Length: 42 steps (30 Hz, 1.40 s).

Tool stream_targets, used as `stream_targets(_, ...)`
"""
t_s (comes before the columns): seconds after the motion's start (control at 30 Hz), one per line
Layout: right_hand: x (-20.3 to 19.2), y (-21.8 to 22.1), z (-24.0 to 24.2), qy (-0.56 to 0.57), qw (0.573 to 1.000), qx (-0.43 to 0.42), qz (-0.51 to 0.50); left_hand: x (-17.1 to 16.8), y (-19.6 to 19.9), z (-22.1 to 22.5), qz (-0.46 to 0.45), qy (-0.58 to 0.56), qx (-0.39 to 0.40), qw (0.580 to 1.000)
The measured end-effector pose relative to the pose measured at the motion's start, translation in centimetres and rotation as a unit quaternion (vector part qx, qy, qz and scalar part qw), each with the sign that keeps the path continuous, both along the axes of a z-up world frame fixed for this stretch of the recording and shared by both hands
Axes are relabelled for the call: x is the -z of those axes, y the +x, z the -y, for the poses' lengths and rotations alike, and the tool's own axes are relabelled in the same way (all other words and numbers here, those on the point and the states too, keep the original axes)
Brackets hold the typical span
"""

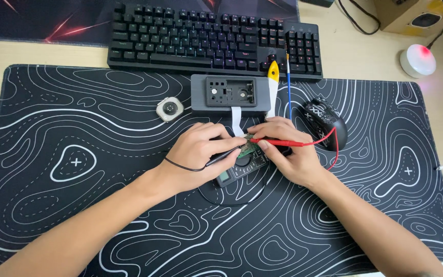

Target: Testing a circuit board using digital multimeter probes to check electrical connections

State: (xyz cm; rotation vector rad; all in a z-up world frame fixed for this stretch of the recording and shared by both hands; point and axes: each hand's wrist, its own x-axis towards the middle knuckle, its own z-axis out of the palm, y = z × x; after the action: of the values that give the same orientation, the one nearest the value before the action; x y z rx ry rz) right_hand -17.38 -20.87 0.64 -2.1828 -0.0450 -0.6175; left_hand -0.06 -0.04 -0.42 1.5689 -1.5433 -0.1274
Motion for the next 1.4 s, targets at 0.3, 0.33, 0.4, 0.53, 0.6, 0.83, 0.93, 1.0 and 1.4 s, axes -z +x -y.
stream_targets(0.3,0.1,0.0,-0.1,0.000,1.000,0.001,0.004,-0.6,0.3,-0.1,0.015,0.001,0.008,1.000)
stream_targets(0.33,0.1,0.0,-0.1,0.001,1.000,0.001,0.004,-0.5,0.3,-0.1,0.015,0.002,0.009,1.000)
stream_targets(0.4,0.1,0.0,0.0,0.000,1.000,0.001,0.001,-0.3,0.1,0.0,0.008,0.000,-0.001,1.000)
stream_targets(0.53,-0.1,0.1,-0.2,0.000,1.000,0.000,0.003,-0.4,0.2,0.0,0.015,-0.003,0.000,1.000)
stream_targets(0.6,-0.2,0.1,-0.2,0.003,1.000,0.004,-0.001,-0.7,0.4,-0.1,0.007,0.003,0.008,1.000)
stream_targets(0.83,-0.2,0.0,-0.1,0.008,1.000,0.003,-0.007,-0.6,0.3,-0.1,0.010,0.007,0.007,1.000)
stream_targets(0.93,0.0,0.1,-0.1,0.009,1.000,0.001,-0.003,-0.7,0.2,0.0,0.007,0.006,0.010,1.000)
stream_targets(1.0,0.0,0.0,-0.1,0.009,1.000,-0.001,0.002,-0.9,0.3,0.0,0.005,0.002,0.009,1.000)
stream_targets(1.4,0.1,-0.5,-0.6,0.061,0.998,-0.005,0.002,-0.9,0.5,-0.3,0.016,0.017,0.001,1.000)
